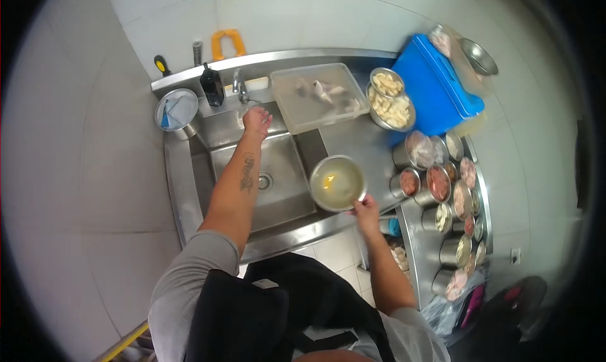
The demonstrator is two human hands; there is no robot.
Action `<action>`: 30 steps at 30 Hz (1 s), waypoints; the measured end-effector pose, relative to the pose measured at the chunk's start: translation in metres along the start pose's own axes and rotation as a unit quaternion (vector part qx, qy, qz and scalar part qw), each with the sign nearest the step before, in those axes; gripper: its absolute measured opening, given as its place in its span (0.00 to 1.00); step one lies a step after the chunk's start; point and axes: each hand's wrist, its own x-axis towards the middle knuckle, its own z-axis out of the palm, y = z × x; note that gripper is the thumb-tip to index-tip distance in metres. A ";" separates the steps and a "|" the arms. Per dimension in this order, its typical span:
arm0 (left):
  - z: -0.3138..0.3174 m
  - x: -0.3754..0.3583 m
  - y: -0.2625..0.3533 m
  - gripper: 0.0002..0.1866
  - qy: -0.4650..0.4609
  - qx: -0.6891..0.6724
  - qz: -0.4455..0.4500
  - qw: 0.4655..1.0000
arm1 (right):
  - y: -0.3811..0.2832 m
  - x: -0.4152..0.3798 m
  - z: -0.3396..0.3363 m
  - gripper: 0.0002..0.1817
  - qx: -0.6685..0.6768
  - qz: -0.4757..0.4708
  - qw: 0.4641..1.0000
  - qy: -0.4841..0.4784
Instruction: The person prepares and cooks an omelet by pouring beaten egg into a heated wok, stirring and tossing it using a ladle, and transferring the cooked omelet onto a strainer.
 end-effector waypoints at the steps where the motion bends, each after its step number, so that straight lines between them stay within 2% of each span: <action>1: 0.002 0.021 -0.002 0.06 0.011 -0.038 -0.009 0.999 | 0.003 0.016 0.022 0.09 0.031 0.023 0.999 -0.025; 2: 0.002 0.045 -0.003 0.06 0.020 -0.041 -0.007 0.999 | 0.008 0.031 0.041 0.09 0.064 0.049 0.995 -0.051; 4: -0.010 0.082 0.001 0.08 -0.049 -0.146 -0.069 0.986 | 0.018 0.056 0.072 0.09 0.065 0.084 0.992 -0.070; 5: -0.011 0.072 0.018 0.12 -0.133 -0.169 -0.052 0.975 | 0.020 0.069 0.086 0.09 0.068 0.110 0.988 -0.079; 6: -0.010 0.057 0.036 0.12 -0.123 -0.172 -0.043 0.976 | 0.020 0.082 0.099 0.09 0.065 0.114 0.987 -0.091; 8: -0.016 0.028 0.060 0.20 -0.139 -0.226 0.015 0.964 | 0.020 0.101 0.127 0.06 0.060 0.132 0.981 -0.126; 9: -0.027 0.026 0.064 0.17 -0.147 -0.173 0.019 0.974 | 0.027 0.113 0.145 0.06 0.037 0.129 0.981 -0.143; 10: -0.027 0.016 0.072 0.17 -0.131 -0.175 0.025 0.975 | 0.036 0.131 0.168 0.07 0.014 0.125 0.979 -0.160; 12: -0.026 -0.016 0.078 0.15 -0.066 0.045 0.047 0.996 | 0.051 0.158 0.221 0.07 -0.013 0.101 0.971 -0.215; 13: -0.042 -0.019 0.077 0.15 -0.070 0.074 0.076 0.992 | 0.047 0.170 0.249 0.05 -0.092 0.103 0.961 -0.238; 14: -0.059 -0.034 0.072 0.15 -0.049 0.070 0.075 0.993 | 0.045 0.176 0.279 0.04 0.004 0.125 0.962 -0.243; 16: -0.079 -0.067 0.071 0.21 0.084 0.250 0.165 0.950 | 0.032 0.194 0.333 0.04 0.012 0.167 0.944 -0.283; 17: -0.097 -0.086 0.065 0.22 0.118 0.291 0.157 0.936 | 0.037 0.197 0.361 0.04 0.010 0.170 0.940 -0.297; 19: -0.148 -0.109 0.041 0.28 0.172 0.384 0.127 0.898 | 0.052 0.198 0.406 0.04 0.113 0.197 0.960 -0.165; 20: -0.173 -0.115 0.027 0.33 0.192 0.437 0.102 0.873 | 0.053 0.190 0.415 0.04 0.109 0.199 0.958 -0.177; 21: -0.172 -0.126 0.017 0.33 0.201 0.434 0.103 0.872 | 0.054 0.183 0.423 0.04 0.115 0.243 0.949 -0.167; 22: -0.165 -0.133 0.002 0.40 0.251 0.362 0.052 0.896 | 0.056 0.177 0.427 0.05 0.120 0.286 0.938 -0.154; 23: -0.155 -0.136 -0.010 0.47 0.297 0.286 0.001 0.911 | 0.060 0.172 0.425 0.05 0.114 0.287 0.937 -0.161; 24: -0.140 -0.137 -0.016 0.47 0.302 0.281 0.000 0.911 | 0.066 0.167 0.418 0.06 0.122 0.335 0.910 -0.212; 25: -0.120 -0.136 -0.017 0.49 0.345 0.302 0.028 0.888 | 0.072 0.164 0.410 0.07 0.129 0.379 0.879 -0.259; 26: -0.110 -0.134 -0.016 0.51 0.386 0.324 0.056 0.862 | 0.068 0.161 0.399 0.07 0.126 0.380 0.879 -0.260; 27: -0.129 -0.118 -0.024 0.51 0.386 0.323 0.053 0.863 | 0.064 0.159 0.386 0.09 0.069 0.402 0.847 -0.342; 28: -0.164 -0.092 -0.039 0.49 0.400 0.368 0.093 0.834 | 0.053 0.154 0.373 0.11 0.014 0.420 0.805 -0.419; 29: -0.183 -0.074 -0.045 0.48 0.410 0.411 0.136 0.803 | 0.040 0.149 0.362 0.11 0.014 0.418 0.807 -0.416; 30: -0.183 -0.068 -0.042 0.48 0.405 0.411 0.137 0.805 | 0.020 0.145 0.351 0.13 -0.194 0.014 0.916 -0.352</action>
